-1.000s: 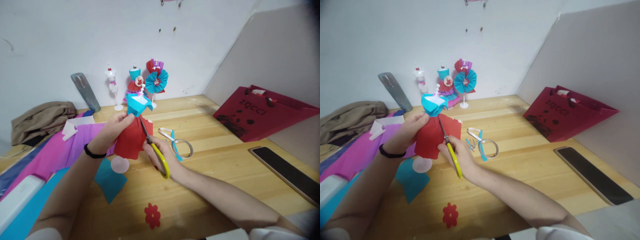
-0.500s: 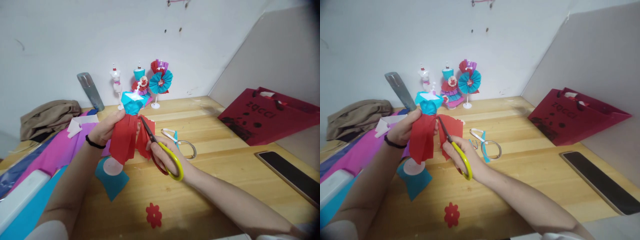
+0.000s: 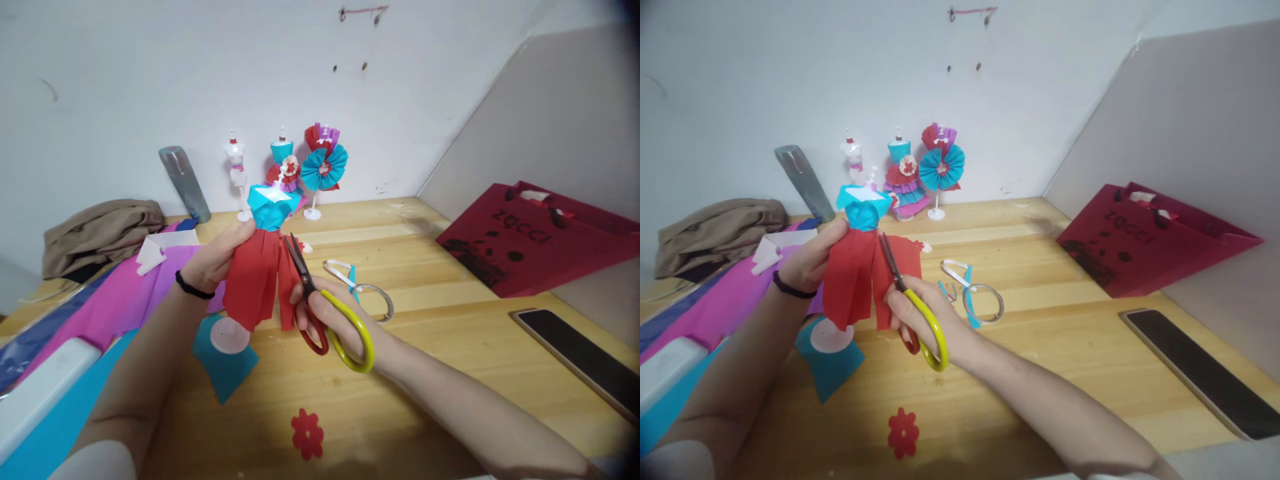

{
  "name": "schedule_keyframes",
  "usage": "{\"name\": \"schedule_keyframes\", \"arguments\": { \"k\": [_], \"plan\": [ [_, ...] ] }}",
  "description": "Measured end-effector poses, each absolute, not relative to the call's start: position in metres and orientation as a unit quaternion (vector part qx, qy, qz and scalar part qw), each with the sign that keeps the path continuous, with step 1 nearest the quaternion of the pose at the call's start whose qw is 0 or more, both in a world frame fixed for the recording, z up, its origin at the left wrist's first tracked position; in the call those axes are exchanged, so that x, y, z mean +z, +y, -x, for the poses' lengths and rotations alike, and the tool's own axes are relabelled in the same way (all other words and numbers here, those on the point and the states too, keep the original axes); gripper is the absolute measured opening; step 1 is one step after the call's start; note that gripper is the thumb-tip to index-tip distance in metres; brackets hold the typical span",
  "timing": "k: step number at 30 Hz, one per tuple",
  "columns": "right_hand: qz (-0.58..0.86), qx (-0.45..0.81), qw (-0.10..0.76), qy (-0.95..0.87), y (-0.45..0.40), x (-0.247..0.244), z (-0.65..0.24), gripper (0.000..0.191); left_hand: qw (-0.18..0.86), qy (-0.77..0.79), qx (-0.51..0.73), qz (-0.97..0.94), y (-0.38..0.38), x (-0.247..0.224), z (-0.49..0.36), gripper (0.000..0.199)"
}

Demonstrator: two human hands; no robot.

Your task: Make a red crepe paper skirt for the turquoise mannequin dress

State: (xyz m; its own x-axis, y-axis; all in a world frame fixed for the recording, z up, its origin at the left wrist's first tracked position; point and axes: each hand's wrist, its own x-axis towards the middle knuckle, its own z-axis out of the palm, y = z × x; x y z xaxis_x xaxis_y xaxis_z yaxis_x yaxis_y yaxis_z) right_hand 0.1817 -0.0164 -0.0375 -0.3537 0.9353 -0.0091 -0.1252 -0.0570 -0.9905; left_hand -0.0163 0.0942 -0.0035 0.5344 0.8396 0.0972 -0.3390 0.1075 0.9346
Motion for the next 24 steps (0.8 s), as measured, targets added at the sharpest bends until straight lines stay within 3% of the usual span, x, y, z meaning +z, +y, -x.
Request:
{"name": "schedule_keyframes", "arguments": {
  "k": [5, 24],
  "plan": [
    [0.372, 0.611, 0.426, -0.554, -0.0151, -0.0414, -0.1826, 0.067, 0.692, 0.256, 0.401, -0.543, 0.0896, -0.0007, 0.0109, 0.048],
    [0.373, 0.638, 0.433, -0.516, -0.0196, -0.0407, -0.1747, 0.069, 0.697, 0.256, 0.363, -0.563, 0.0877, -0.0028, 0.0115, 0.05]
  ]
}}
